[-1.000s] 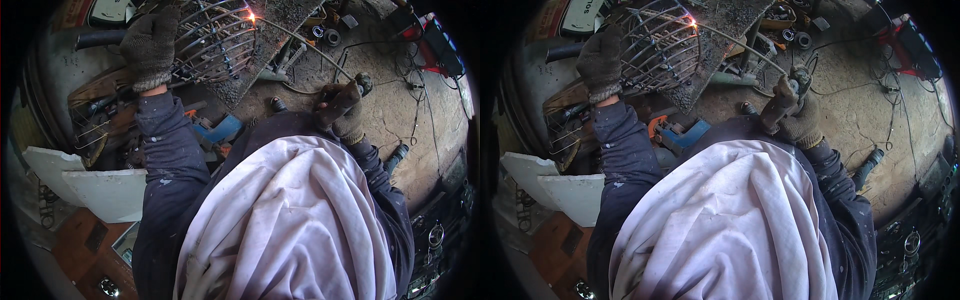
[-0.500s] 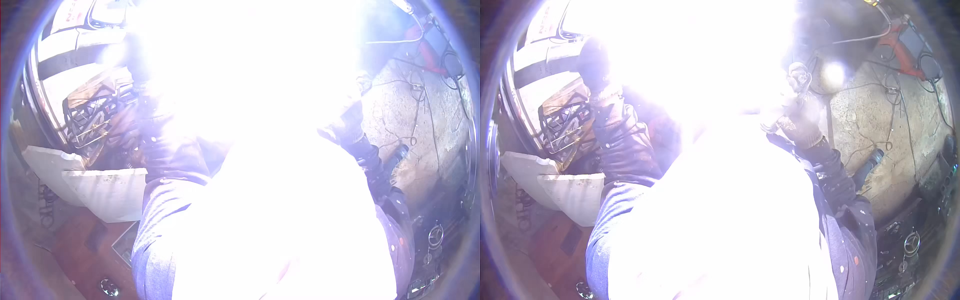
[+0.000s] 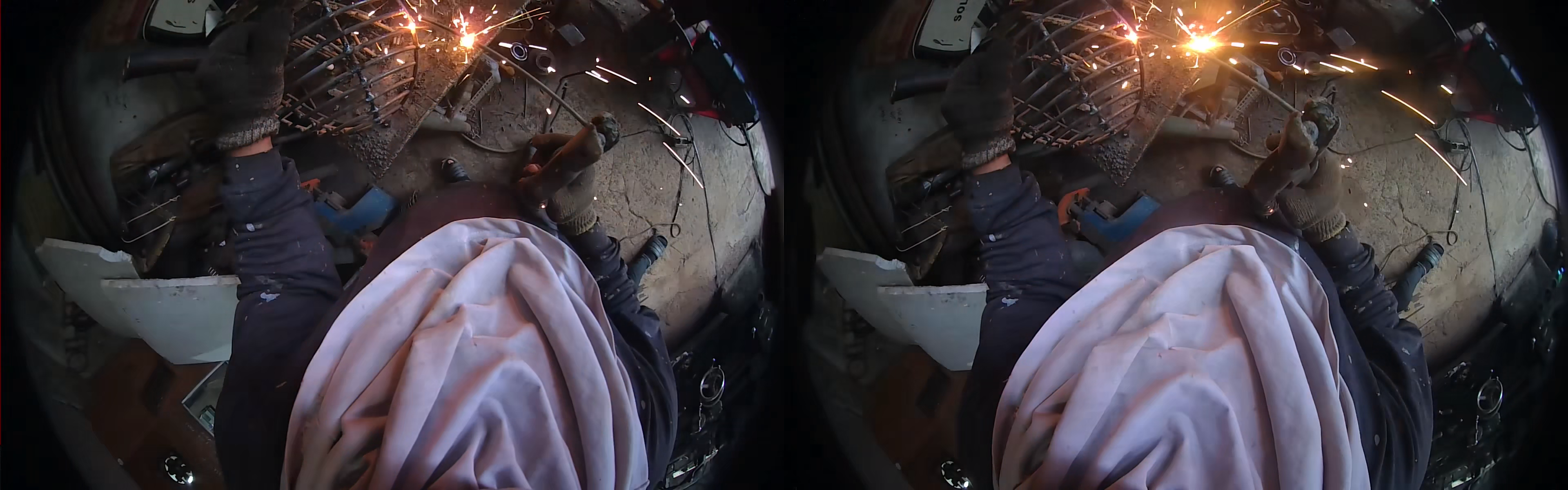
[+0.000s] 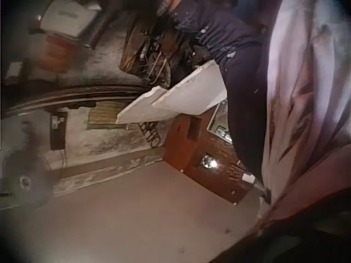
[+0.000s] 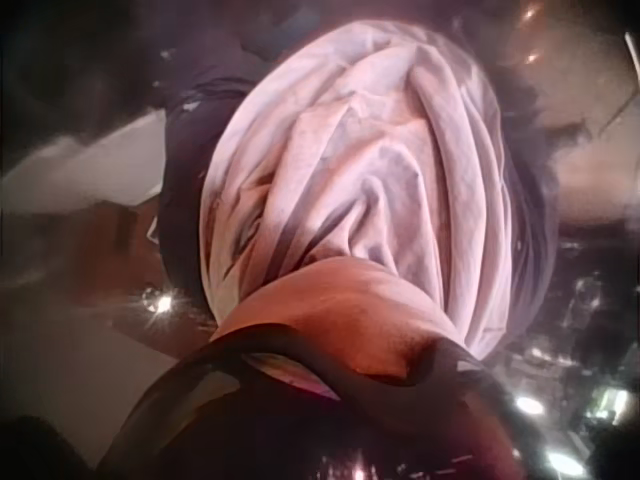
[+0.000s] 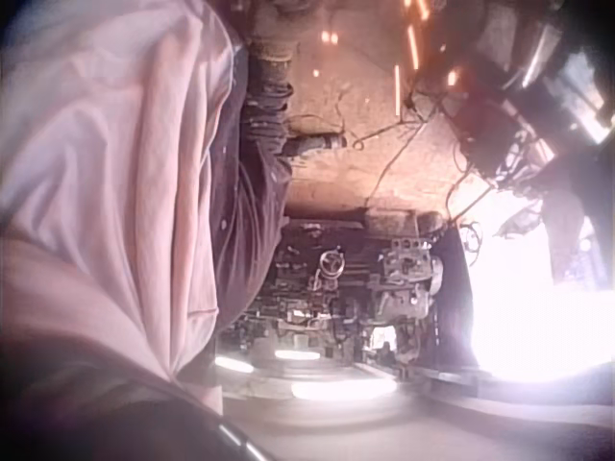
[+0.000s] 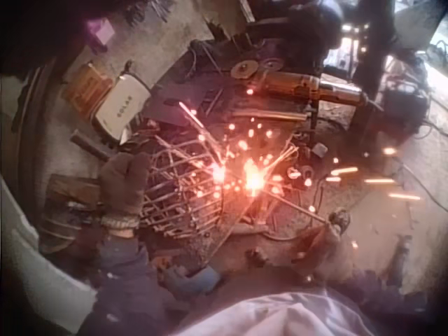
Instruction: The person joins metal rods together using a welding torch, creating a curved metal structure on a workshop floor.
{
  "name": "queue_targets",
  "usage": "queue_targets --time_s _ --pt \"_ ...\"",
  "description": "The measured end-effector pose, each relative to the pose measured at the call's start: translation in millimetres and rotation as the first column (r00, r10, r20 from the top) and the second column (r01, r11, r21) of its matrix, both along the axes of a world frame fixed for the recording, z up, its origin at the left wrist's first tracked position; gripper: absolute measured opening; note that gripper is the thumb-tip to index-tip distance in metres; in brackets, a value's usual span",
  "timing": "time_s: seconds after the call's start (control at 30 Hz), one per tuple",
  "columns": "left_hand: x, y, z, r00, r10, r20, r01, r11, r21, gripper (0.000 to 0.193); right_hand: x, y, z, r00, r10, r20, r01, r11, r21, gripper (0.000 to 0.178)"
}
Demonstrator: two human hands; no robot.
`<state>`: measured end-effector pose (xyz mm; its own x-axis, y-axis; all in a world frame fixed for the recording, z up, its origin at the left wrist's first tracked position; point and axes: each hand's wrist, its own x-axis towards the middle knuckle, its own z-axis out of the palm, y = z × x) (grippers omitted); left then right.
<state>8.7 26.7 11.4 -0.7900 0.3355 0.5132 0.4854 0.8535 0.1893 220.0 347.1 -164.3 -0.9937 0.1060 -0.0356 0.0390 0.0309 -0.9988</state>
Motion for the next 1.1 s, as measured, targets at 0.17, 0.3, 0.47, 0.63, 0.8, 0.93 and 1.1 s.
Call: queue_targets --time_s 0.17,0.3,0.47,0.63,0.8,0.93,1.1 --pt "-3 5 -4 0.999 0.006 0.051 -0.014 0.985 0.172 0.026 5 1 -16 1.000 0.002 0.005 -0.002 1.000 0.003 0.046" --pt "2 9 2 0.999 0.011 0.030 -0.015 0.991 0.133 0.030 4 4 -13 0.999 0.051 -0.001 -0.050 0.995 0.088 0.050" --pt "15 29 9 0.995 0.050 0.088 -0.067 0.977 0.202 0.033 7 1 -20 0.988 0.045 0.148 -0.015 0.980 -0.200 0.052" --pt "2 4 5 0.991 0.117 -0.058 -0.121 0.990 -0.071 0.029 5 6 11 0.996 0.064 0.067 -0.068 0.996 0.057 0.056" --pt "-7 0 5 0.928 -0.185 -0.322 -0.021 0.840 -0.543 0.026 11 8 -29 0.891 0.082 0.446 0.350 0.502 -0.791 0.056" --pt "-13 7 2 0.963 -0.139 -0.232 0.055 0.940 -0.335 0.027 13 11 -4 0.978 0.053 0.202 0.005 0.960 -0.279 0.055" --pt "0 15 6 0.988 -0.070 -0.136 0.062 0.996 -0.061 0.029 2 10 14 0.999 0.009 -0.040 -0.002 0.985 0.174 0.036"
